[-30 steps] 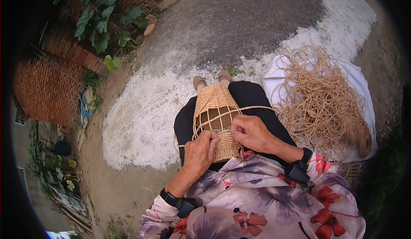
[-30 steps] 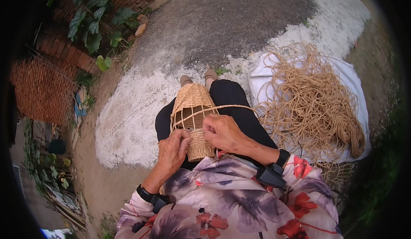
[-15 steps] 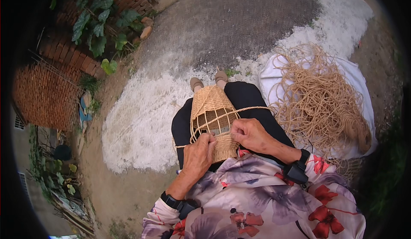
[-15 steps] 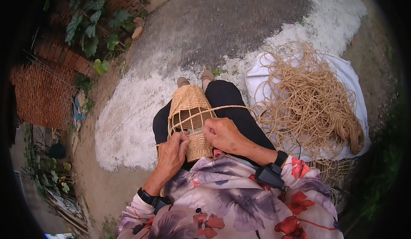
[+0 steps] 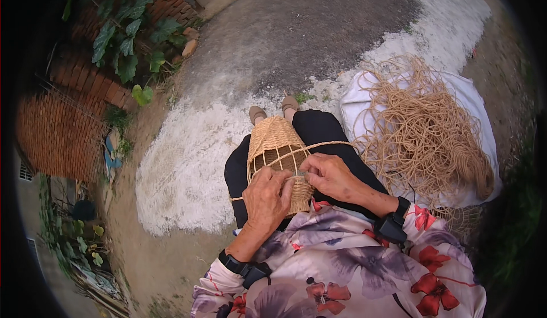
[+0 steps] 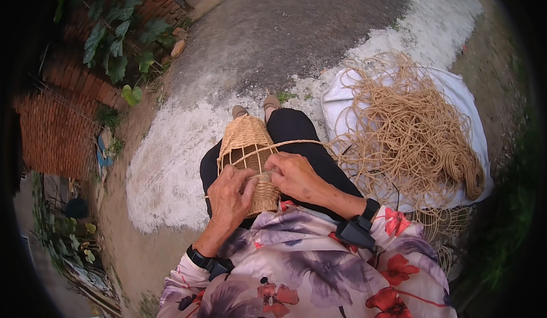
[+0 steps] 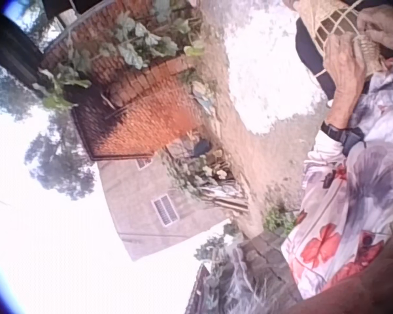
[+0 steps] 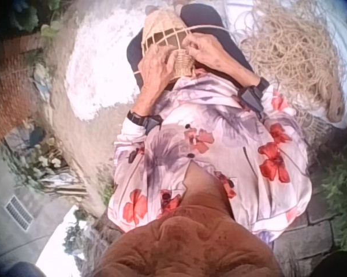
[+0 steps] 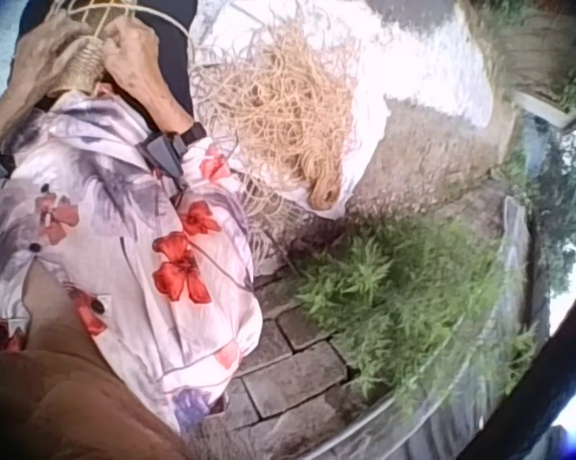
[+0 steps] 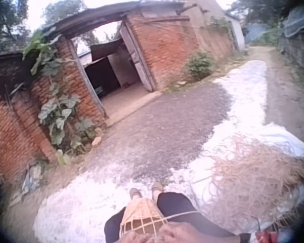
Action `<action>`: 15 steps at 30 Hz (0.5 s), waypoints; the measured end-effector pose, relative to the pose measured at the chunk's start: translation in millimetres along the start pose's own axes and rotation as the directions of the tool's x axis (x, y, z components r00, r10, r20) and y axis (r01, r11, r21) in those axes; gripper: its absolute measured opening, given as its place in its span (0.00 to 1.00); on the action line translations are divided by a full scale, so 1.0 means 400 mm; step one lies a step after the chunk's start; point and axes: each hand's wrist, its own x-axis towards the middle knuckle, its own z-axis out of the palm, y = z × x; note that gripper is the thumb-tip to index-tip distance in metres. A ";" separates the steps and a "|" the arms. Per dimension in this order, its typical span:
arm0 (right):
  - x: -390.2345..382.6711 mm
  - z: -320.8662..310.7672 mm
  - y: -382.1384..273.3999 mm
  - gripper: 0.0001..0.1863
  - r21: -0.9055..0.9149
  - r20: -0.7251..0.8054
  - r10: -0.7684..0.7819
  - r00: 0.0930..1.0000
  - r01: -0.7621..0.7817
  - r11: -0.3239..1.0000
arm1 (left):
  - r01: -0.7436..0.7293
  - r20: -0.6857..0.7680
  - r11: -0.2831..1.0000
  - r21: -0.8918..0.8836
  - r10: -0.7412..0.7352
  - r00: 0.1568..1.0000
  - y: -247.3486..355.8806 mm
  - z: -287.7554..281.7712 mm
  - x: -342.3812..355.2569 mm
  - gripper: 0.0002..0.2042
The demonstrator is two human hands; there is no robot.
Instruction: Weaving a wicker basket by hand using thin strips of material.
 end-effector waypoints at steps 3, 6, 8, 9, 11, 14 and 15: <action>0.001 0.004 0.019 0.05 -0.036 0.017 -0.132 0.991 0.132 0.991 | -0.016 0.019 1.000 0.025 0.016 1.000 0.004 0.001 0.005 0.07; -0.002 0.004 0.022 0.04 -0.040 0.006 -0.159 0.987 0.159 0.986 | -0.033 0.029 0.999 0.032 0.032 0.999 0.001 0.008 0.009 0.06; -0.009 0.008 0.023 0.04 -0.030 -0.027 -0.173 0.984 0.173 0.985 | -0.039 0.025 0.999 0.029 0.038 0.999 -0.001 0.011 0.008 0.06; -0.015 0.009 0.023 0.04 -0.002 -0.030 -0.173 0.984 0.173 0.985 | -0.048 0.017 0.999 0.015 0.048 0.999 -0.001 0.011 0.007 0.06; -0.019 0.008 0.024 0.04 0.024 -0.032 -0.172 0.985 0.173 0.985 | -0.058 0.008 0.998 0.000 0.058 0.998 -0.003 0.010 0.006 0.07; -0.016 0.005 0.020 0.05 -0.030 0.002 -0.254 0.967 0.254 0.967 | -0.128 0.005 0.992 0.005 0.128 0.992 -0.011 0.004 0.006 0.07; -0.013 0.004 0.007 0.05 0.054 -0.014 -0.182 0.983 0.183 0.982 | -0.140 0.011 0.990 -0.006 0.140 0.990 -0.015 0.002 0.004 0.07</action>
